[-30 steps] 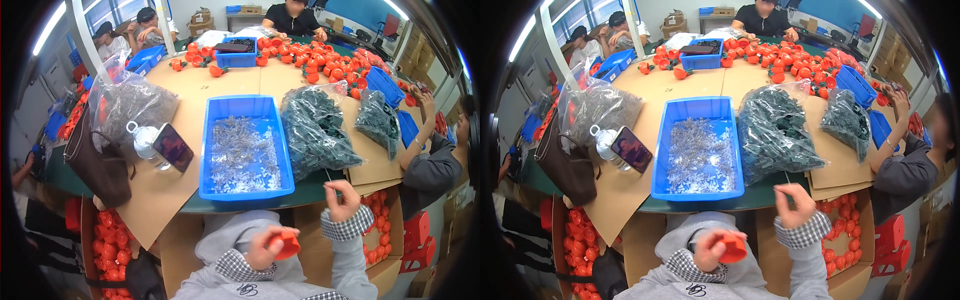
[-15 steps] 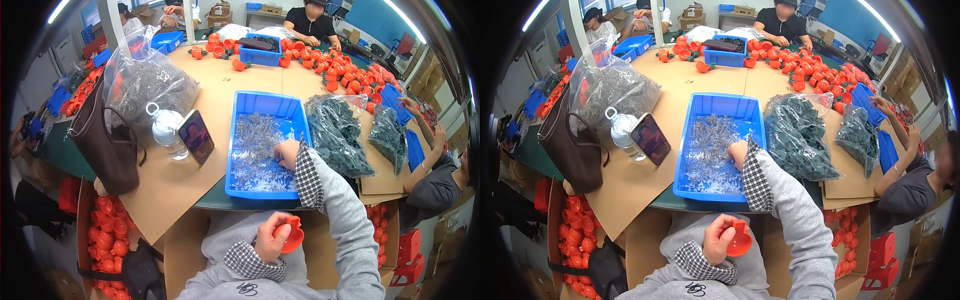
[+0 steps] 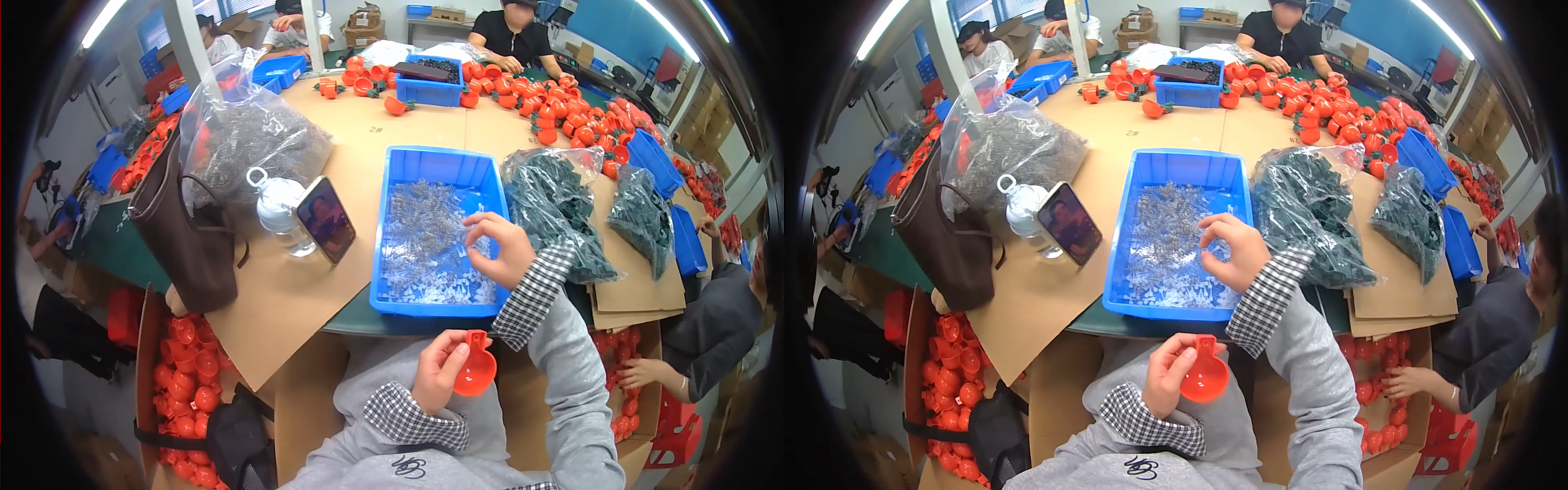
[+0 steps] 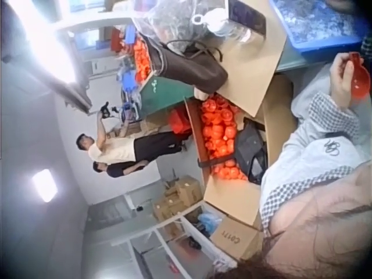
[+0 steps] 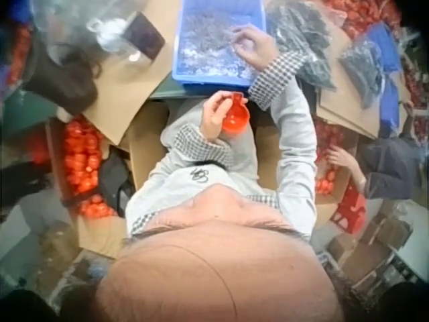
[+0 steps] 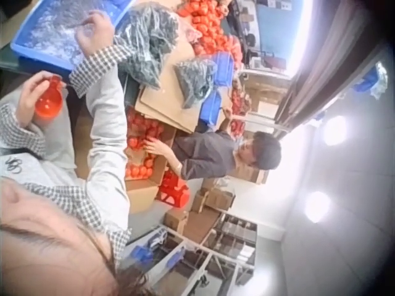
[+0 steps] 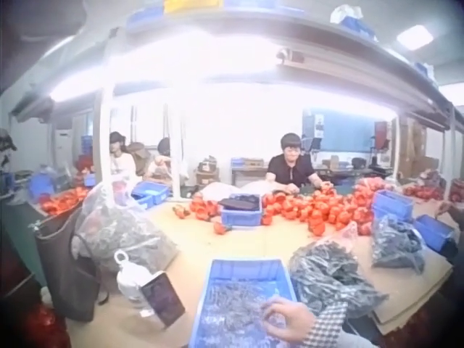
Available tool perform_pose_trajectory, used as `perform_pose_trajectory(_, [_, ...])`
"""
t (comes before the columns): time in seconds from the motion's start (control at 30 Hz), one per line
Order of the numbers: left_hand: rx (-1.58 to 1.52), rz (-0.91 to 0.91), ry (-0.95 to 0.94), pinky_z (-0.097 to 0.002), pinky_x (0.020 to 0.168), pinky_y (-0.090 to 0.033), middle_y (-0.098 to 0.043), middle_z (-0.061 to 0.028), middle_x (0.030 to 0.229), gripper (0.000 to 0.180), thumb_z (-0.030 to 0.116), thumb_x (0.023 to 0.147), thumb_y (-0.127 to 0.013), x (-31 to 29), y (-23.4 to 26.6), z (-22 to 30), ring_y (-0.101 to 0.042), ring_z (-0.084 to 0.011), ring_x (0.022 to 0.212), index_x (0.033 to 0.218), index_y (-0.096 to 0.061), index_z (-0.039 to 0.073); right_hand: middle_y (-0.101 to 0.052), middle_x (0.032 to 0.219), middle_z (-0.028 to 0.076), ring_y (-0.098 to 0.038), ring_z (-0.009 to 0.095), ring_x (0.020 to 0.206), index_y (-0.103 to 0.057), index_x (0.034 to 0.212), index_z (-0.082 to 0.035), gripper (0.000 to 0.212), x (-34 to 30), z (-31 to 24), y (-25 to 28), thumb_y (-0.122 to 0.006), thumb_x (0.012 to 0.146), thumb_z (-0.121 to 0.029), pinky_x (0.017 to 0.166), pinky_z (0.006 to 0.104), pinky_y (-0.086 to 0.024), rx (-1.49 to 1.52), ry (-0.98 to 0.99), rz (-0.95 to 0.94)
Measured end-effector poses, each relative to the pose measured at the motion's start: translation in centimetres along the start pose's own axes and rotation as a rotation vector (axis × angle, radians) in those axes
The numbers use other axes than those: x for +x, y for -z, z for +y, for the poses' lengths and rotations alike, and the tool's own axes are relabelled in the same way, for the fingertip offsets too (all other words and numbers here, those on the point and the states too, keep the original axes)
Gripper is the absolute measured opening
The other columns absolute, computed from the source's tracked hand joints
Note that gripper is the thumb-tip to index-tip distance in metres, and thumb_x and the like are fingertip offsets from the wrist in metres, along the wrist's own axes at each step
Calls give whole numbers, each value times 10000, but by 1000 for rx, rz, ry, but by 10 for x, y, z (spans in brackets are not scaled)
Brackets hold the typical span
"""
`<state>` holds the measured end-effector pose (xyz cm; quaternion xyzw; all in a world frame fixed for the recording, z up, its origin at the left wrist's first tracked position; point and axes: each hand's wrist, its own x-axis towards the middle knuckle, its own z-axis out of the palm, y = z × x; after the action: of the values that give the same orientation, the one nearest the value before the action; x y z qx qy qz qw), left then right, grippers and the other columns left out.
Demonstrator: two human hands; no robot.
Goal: Assembling plastic product components by manually inserting metal parts and mesh pieces into red shells.
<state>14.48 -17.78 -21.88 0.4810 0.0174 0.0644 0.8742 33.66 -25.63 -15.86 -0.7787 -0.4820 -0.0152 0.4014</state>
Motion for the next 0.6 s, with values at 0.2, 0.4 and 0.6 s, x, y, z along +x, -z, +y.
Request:
perform_pose_trajectory(0.2, [-22,82,-8,-263,824,-462,-608,-136,1027,240,111,924,-428,1,-1,0,-590,-157,917,1098,-497,-40,-593,905,95,-577,142,837,-526,981,36,155,-63,-35,8,-546,847,-40,759,269,-467,1002,-281,18])
perform_pose_trajectory(0.4, [29,122,-18,-253,808,-462,-611,-126,1000,231,92,920,-429,1,-5,-2,-588,-146,909,1100,-499,-35,-622,940,148,-623,202,856,-595,898,39,114,-104,-62,-16,-590,823,-47,739,296,-506,502,-203,236])
perform_pose_trajectory(0.6, [62,165,-39,-231,787,-454,-607,-91,987,235,103,916,-454,-1,-4,-6,-570,-114,899,1105,-502,-29,-626,957,165,-628,257,865,-610,888,17,107,-110,-60,-32,-603,788,-20,759,310,-505,347,-125,265])
